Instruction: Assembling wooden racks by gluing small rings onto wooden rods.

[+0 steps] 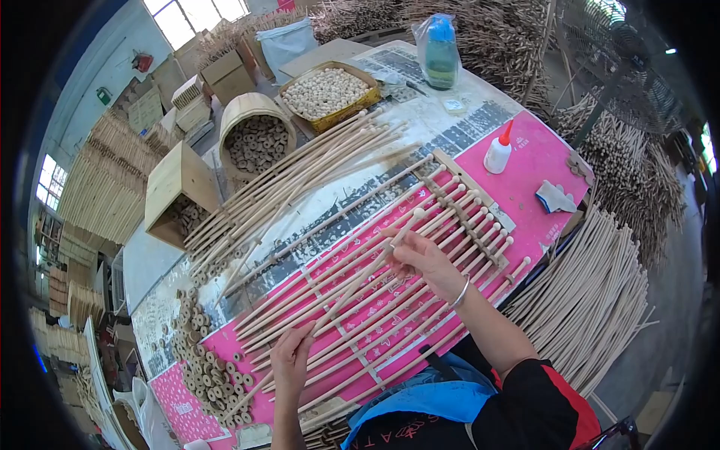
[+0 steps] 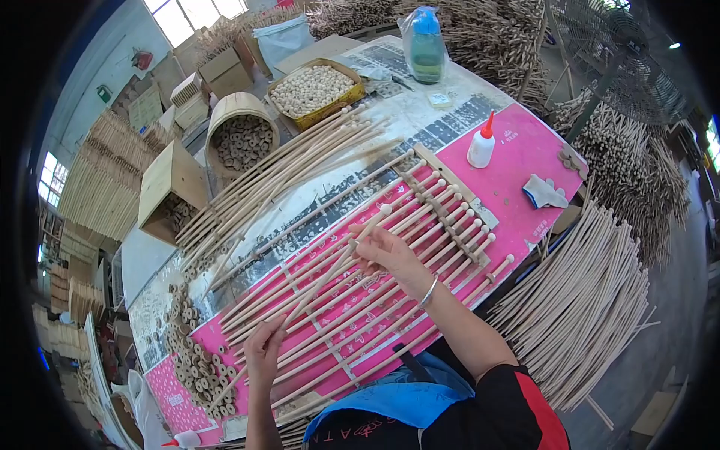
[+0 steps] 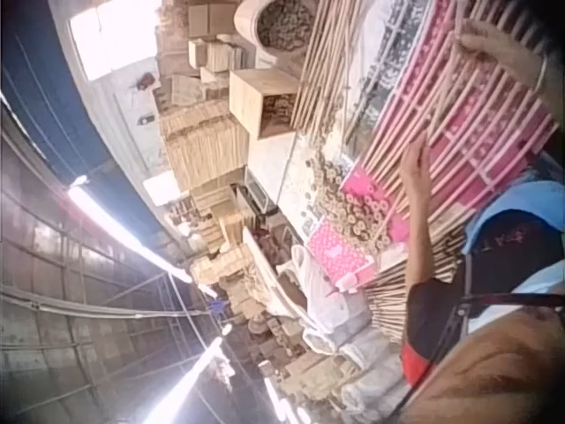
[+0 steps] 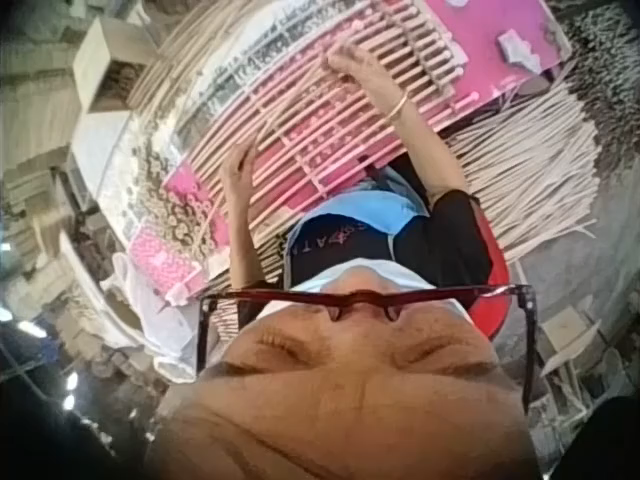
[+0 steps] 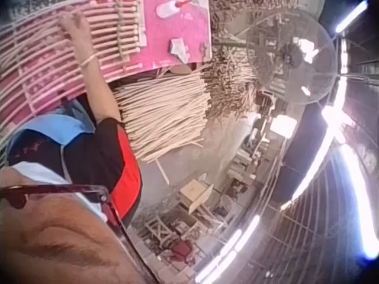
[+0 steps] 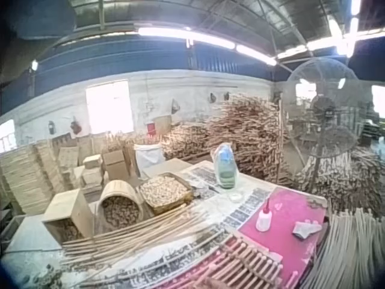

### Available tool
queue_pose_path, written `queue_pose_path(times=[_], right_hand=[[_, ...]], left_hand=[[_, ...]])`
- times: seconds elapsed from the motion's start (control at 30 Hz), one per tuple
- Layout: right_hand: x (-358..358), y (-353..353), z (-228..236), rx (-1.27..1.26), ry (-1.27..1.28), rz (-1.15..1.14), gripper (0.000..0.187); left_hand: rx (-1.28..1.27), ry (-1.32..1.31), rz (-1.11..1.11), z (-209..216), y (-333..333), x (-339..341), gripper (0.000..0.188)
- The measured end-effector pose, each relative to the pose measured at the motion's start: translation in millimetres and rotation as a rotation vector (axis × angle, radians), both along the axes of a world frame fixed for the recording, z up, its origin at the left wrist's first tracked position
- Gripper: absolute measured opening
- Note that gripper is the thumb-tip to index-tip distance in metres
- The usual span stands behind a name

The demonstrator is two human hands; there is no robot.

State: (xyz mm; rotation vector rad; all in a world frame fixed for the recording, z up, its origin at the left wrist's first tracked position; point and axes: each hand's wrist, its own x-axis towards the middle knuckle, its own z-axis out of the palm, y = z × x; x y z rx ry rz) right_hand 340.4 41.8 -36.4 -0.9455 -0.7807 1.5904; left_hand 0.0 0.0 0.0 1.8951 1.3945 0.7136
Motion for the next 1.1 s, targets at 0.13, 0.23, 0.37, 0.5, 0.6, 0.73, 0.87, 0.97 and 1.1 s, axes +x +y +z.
queue_pose_path(times=[0.13, 0.23, 0.37, 0.5, 0.6, 0.73, 0.87, 0.97, 1.1], right_hand=[[-1, 2, -8, -0.012, -0.029, -0.072, 0.03], [7, 1, -11, -0.049, -0.118, -0.111, 0.023], [10, -2, 3, -0.026, -0.048, -0.105, 0.022], [18, 1, -15, -0.067, -0.081, -0.182, 0.022], [30, 4, -22, -0.124, -0.212, -0.303, 0.025], [37, 1, -18, -0.054, -0.248, -0.422, 0.028], [32, -5, -14, 0.004, -0.186, -0.302, 0.029], [36, -7, -17, -0.015, -0.192, -0.276, 0.028], [40, -8, -19, 0.02, -0.155, -0.252, 0.028]], left_hand=[[0.086, 0.006, -0.021, 0, 6, 5, 0.027], [0.104, -0.002, -0.011, -1, 10, 12, 0.027], [0.082, 0.019, -0.027, -7, 16, 14, 0.027], [0.083, 0.043, -0.04, -9, 23, 22, 0.027], [0.091, 0.067, -0.063, -7, 38, 39, 0.025], [0.295, 0.057, -0.111, -23, 81, 71, 0.024], [0.333, 0.062, -0.118, -45, 122, 105, 0.025], [0.275, 0.076, -0.112, -54, 138, 126, 0.023], [0.293, 0.111, -0.146, -71, 148, 137, 0.023]])
